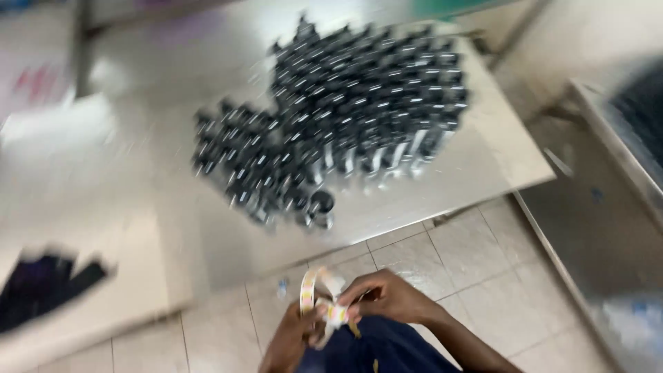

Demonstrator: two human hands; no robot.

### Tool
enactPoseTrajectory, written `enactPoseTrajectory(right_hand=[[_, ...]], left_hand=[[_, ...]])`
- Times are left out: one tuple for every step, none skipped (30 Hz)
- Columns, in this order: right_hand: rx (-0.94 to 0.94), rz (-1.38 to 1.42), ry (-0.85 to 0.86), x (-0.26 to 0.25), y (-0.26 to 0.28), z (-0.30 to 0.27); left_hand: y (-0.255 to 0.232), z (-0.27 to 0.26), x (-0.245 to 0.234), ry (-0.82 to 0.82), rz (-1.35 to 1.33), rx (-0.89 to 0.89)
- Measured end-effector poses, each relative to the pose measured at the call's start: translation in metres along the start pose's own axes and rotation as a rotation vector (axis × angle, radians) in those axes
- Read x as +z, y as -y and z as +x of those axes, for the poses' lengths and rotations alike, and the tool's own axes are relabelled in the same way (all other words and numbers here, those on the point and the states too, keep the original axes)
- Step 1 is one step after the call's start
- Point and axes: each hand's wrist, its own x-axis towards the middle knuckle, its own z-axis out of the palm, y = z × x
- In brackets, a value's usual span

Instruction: Applying small circular labels to the caps of numerous small black bottles on a stainless steel table.

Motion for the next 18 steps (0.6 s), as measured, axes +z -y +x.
enactPoseTrajectory(right_hand=[[-0.037, 0.024, -0.072, 0.008, 0.006, 0.007], [-0.079, -0.068, -0.042, 0.016, 0.012, 0.015], [-0.086, -0.168, 0.026, 0.023, 0.018, 0.017], [-0.089, -0.153, -0.008, 0.033, 0.023, 0.019], [-0.163, -0.178, -0.01, 0.04, 0.029, 0.021], [-0.237, -0.203, -0.014, 0.046, 0.035, 0.023], [-0.238, -0.192, -0.028, 0.046, 0.035, 0.025], [-0.341, -0.282, -0.045, 0.047, 0.034, 0.026], [-0.437, -0.358, -0.044, 0.051, 0.032, 0.026], [-0.43, -0.333, -0.042, 0.053, 0.037, 0.025], [-0.465, -0.41, -0.114, 0.056, 0.042, 0.023], [-0.5, -0.488, -0.187, 0.058, 0.046, 0.023], [-0.485, -0.47, -0.131, 0.059, 0.047, 0.022], [-0.515, -0.524, -0.147, 0.059, 0.049, 0.021], [-0.559, -0.59, -0.173, 0.056, 0.052, 0.021], [-0.557, -0.583, -0.129, 0.054, 0.051, 0.023], [-0.562, -0.603, -0.128, 0.051, 0.051, 0.024], [-0.568, -0.623, -0.127, 0.047, 0.051, 0.025]], left_hand=[[-0.003, 0.01, -0.014, 0.055, 0.059, -0.025], [-0.006, 0.02, -0.028, 0.09, -0.02, -0.065], [0.003, 0.019, -0.037, 0.089, -0.138, -0.104], [-0.01, 0.016, -0.038, 0.107, -0.118, -0.129], [-0.018, 0.013, -0.034, 0.086, -0.153, -0.13], [-0.027, 0.01, -0.032, 0.064, -0.187, -0.132], [-0.032, 0.012, -0.031, 0.067, -0.175, -0.146], [-0.036, 0.014, -0.031, 0.079, -0.158, -0.133], [-0.038, 0.005, -0.031, 0.068, -0.148, -0.123], [-0.046, 0.009, -0.027, 0.048, -0.143, -0.139], [-0.048, 0.004, -0.022, 0.083, -0.141, -0.124], [-0.049, 0.001, -0.019, 0.119, -0.139, -0.108], [-0.061, -0.007, -0.009, 0.07, -0.172, -0.101], [-0.073, -0.015, 0.0, 0.167, -0.135, -0.065], [-0.089, -0.015, 0.009, 0.281, -0.087, -0.021], [-0.094, -0.018, 0.013, 0.247, -0.109, -0.004], [-0.099, -0.02, 0.018, 0.264, -0.083, -0.003], [-0.105, -0.02, 0.023, 0.28, -0.057, -0.002]])
